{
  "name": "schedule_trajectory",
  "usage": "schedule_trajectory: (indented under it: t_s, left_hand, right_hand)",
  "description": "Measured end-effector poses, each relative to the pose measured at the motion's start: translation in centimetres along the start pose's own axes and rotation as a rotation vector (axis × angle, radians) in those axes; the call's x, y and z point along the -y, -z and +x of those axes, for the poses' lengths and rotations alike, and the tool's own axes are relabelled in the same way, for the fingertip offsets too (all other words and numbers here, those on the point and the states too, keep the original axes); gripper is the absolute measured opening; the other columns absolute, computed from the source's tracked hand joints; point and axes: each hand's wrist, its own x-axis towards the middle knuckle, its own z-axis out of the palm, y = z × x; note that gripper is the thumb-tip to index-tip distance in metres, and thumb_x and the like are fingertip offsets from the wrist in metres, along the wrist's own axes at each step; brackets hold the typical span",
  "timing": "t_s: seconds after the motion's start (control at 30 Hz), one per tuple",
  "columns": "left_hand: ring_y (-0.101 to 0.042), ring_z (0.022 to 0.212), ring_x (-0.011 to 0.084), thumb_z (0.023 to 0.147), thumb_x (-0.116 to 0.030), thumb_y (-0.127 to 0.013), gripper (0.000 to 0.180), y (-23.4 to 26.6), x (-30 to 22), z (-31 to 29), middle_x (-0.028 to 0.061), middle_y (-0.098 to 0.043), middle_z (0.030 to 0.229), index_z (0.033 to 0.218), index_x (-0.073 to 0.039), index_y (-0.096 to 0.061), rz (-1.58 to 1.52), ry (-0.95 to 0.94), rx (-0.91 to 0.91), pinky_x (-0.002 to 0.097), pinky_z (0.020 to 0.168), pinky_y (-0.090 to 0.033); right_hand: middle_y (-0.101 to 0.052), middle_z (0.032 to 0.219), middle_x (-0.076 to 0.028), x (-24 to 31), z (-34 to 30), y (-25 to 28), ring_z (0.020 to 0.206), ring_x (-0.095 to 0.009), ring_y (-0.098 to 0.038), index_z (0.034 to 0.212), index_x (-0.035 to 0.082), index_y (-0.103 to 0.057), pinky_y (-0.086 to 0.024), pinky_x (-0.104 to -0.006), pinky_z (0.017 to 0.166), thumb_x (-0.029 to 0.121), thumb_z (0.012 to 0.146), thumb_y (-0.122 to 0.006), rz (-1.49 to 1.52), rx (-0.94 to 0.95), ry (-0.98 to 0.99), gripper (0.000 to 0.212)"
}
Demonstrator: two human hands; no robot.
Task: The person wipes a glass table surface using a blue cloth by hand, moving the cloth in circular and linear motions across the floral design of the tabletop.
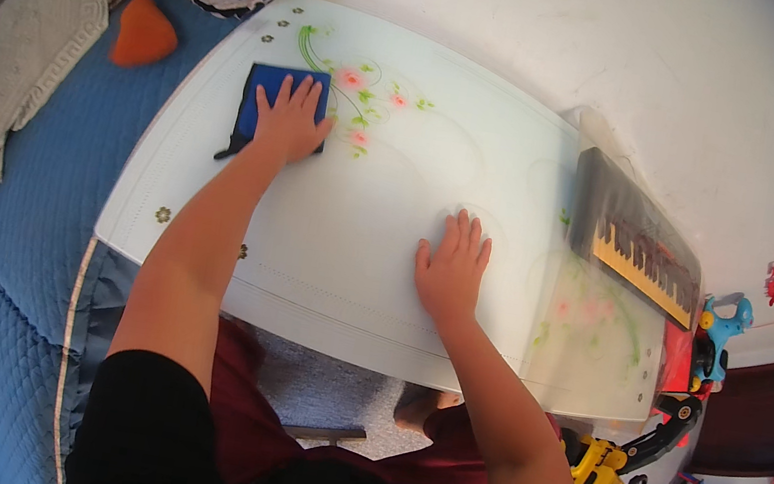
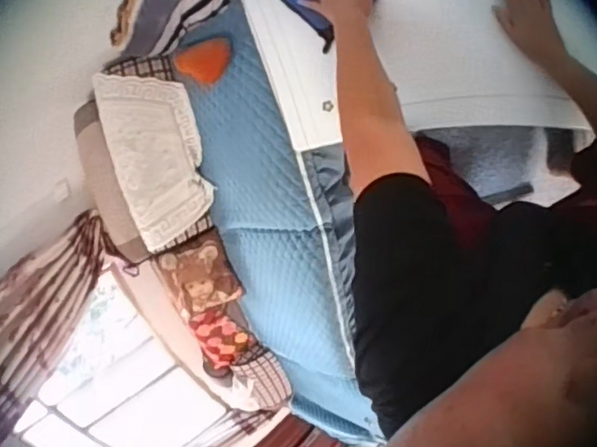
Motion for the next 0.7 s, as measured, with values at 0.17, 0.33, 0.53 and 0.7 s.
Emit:
schedule_trajectory:
  t_s: [0.17,0.33,0.53,0.7]
  left_hand:
    - [-0.013,0.157,0.0320,0.103,-0.053,-0.040,0.075,0.4,3.8,-8.4,0.0066,-0.019,0.170,0.162,-0.011,-0.023,-0.015,-0.135,0.032,0.0650,0.122,-0.007]
    - [-0.013,0.157,0.0321,0.104,-0.052,-0.041,0.074,2.1,7.3,-15.6,0.0076,-0.021,0.170,0.162,-0.009,-0.025,-0.009,-0.245,0.054,0.0621,0.123,-0.007]
    - [-0.019,0.156,0.0311,0.105,-0.052,-0.043,0.069,2.0,11.2,-18.9,0.0089,-0.028,0.167,0.159,-0.010,-0.034,-0.140,-0.254,0.040,0.0595,0.124,-0.008]
    - [-0.028,0.153,0.0286,0.106,-0.038,-0.045,0.054,1.2,10.7,-18.2,0.0058,-0.038,0.163,0.155,-0.014,-0.042,-0.175,-0.133,-0.091,0.0592,0.124,-0.012]
  right_hand:
    - [-0.041,0.157,-0.021,0.4,0.1,-0.3,0.151,-0.039,-0.028,0.144,-0.003,-0.046,-0.016,-0.0579,0.123,0.033,0.098,-0.056,0.043,-0.017,-0.014,0.059]
    - [-0.041,0.158,-0.017,0.0,0.2,-0.1,0.152,-0.035,-0.028,0.144,-0.001,-0.049,-0.013,-0.0533,0.125,0.037,0.100,-0.052,0.037,0.011,-0.088,0.058]
    - [-0.043,0.157,-0.018,0.5,0.2,-0.5,0.151,-0.035,-0.030,0.143,-0.001,-0.050,-0.016,-0.0541,0.125,0.037,0.100,-0.053,0.054,-0.023,-0.067,0.057]
    - [-0.044,0.156,-0.018,0.2,0.0,-0.6,0.150,-0.036,-0.031,0.142,-0.001,-0.051,-0.018,-0.0548,0.124,0.035,0.100,-0.054,0.068,-0.041,-0.058,0.056]
